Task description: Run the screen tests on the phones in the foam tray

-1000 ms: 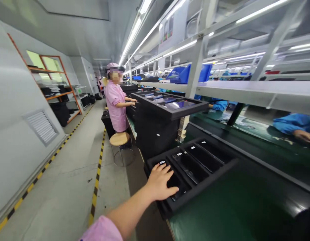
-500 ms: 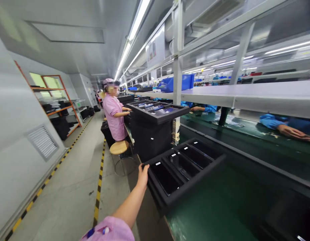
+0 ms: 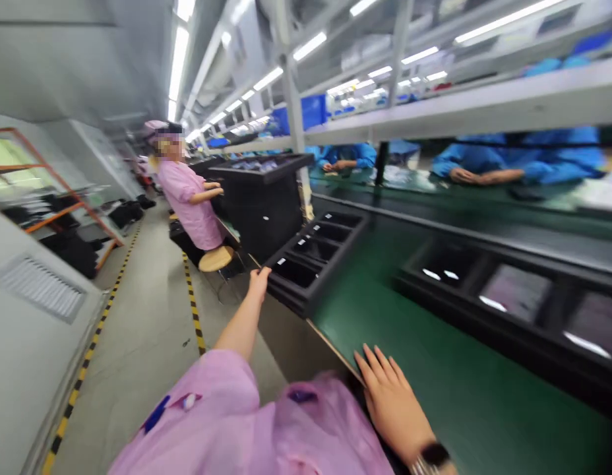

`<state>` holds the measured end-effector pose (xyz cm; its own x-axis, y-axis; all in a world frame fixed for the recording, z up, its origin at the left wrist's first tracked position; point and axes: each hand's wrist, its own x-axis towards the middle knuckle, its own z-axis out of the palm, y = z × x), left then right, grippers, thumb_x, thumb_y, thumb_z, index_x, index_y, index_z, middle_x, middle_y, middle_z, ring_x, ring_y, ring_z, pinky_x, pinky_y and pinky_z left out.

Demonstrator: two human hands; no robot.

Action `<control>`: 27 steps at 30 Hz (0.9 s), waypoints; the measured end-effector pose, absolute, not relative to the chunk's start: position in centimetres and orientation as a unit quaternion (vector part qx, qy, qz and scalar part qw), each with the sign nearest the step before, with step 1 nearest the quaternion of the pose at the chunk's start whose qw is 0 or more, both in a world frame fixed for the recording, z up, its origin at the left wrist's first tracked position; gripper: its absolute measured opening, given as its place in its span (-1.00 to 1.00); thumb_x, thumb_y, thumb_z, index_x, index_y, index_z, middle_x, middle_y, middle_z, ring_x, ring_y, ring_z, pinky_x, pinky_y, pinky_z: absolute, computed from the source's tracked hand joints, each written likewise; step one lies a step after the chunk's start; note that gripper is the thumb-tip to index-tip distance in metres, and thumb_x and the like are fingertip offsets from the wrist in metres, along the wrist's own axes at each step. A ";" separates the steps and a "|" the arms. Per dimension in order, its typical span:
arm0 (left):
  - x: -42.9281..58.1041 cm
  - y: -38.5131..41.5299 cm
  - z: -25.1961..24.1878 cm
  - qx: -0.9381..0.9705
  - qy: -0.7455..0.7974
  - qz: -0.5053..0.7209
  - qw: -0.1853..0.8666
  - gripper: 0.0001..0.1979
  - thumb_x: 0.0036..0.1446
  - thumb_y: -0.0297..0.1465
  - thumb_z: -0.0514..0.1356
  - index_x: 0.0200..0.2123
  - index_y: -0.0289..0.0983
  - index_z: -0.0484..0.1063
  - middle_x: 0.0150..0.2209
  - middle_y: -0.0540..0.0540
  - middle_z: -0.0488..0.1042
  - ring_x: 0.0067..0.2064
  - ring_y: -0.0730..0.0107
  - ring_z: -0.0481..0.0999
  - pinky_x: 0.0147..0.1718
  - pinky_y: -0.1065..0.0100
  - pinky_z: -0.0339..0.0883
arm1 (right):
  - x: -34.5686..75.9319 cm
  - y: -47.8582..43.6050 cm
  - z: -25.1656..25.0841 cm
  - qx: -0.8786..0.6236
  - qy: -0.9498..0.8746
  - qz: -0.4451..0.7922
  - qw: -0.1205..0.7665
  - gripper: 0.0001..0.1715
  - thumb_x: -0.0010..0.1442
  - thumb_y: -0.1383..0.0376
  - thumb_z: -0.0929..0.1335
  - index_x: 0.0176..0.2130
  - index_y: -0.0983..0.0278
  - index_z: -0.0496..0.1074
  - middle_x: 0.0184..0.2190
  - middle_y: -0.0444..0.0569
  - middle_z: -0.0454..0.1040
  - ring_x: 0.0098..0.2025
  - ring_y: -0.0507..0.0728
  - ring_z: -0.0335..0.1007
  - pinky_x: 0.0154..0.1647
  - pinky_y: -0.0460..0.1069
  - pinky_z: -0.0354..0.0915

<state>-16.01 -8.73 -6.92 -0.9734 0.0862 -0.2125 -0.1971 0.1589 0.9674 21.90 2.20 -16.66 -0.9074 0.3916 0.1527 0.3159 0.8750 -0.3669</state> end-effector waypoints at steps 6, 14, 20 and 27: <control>-8.3 -12.6 -8.1 -0.056 0.769 0.619 0.151 -0.57 0.40 -0.18 0.30 0.21 -0.27 0.42 0.17 -0.23 0.47 0.08 0.09 0.56 0.04 -0.01 0.56 | 23.6 1.4 -15.5 -0.211 -0.940 0.250 0.102 -0.10 0.14 0.40 0.34 0.44 0.36 0.27 0.49 0.16 0.09 0.56 0.34 -0.12 0.61 0.34 -0.18; -1.7 -17.2 -9.8 -0.076 0.721 0.663 0.189 -0.58 0.39 -0.23 0.31 0.20 -0.27 0.41 0.12 -0.21 0.49 0.02 0.15 0.58 -0.03 0.07 0.59 | 23.5 3.6 -14.7 -0.255 -0.883 0.368 0.142 -0.13 0.40 0.01 0.26 0.49 0.36 0.09 0.44 0.30 0.19 0.46 0.32 0.17 0.50 0.31 0.14; -3.9 -19.7 -7.3 -0.018 0.688 0.633 0.355 -0.69 0.43 -0.13 0.11 -0.12 -0.21 0.51 -0.24 -0.13 0.59 -0.21 0.13 0.65 -0.19 0.10 0.57 | 21.4 1.2 -13.7 -0.274 -0.833 0.446 0.180 -0.19 0.37 0.01 0.43 0.44 0.16 0.22 0.41 0.12 0.27 0.46 0.38 0.15 0.54 0.50 -0.21; 0.4 -15.5 -8.1 0.043 0.686 0.604 0.403 -0.65 0.34 -0.13 0.22 0.04 -0.23 0.45 -0.11 -0.23 0.65 -0.06 0.02 0.69 -0.16 0.12 0.61 | 21.3 2.0 -12.9 -0.320 -0.756 0.494 0.287 -0.34 0.36 0.02 0.46 0.28 0.27 0.37 0.21 0.14 0.46 0.24 0.30 0.41 0.36 0.34 0.29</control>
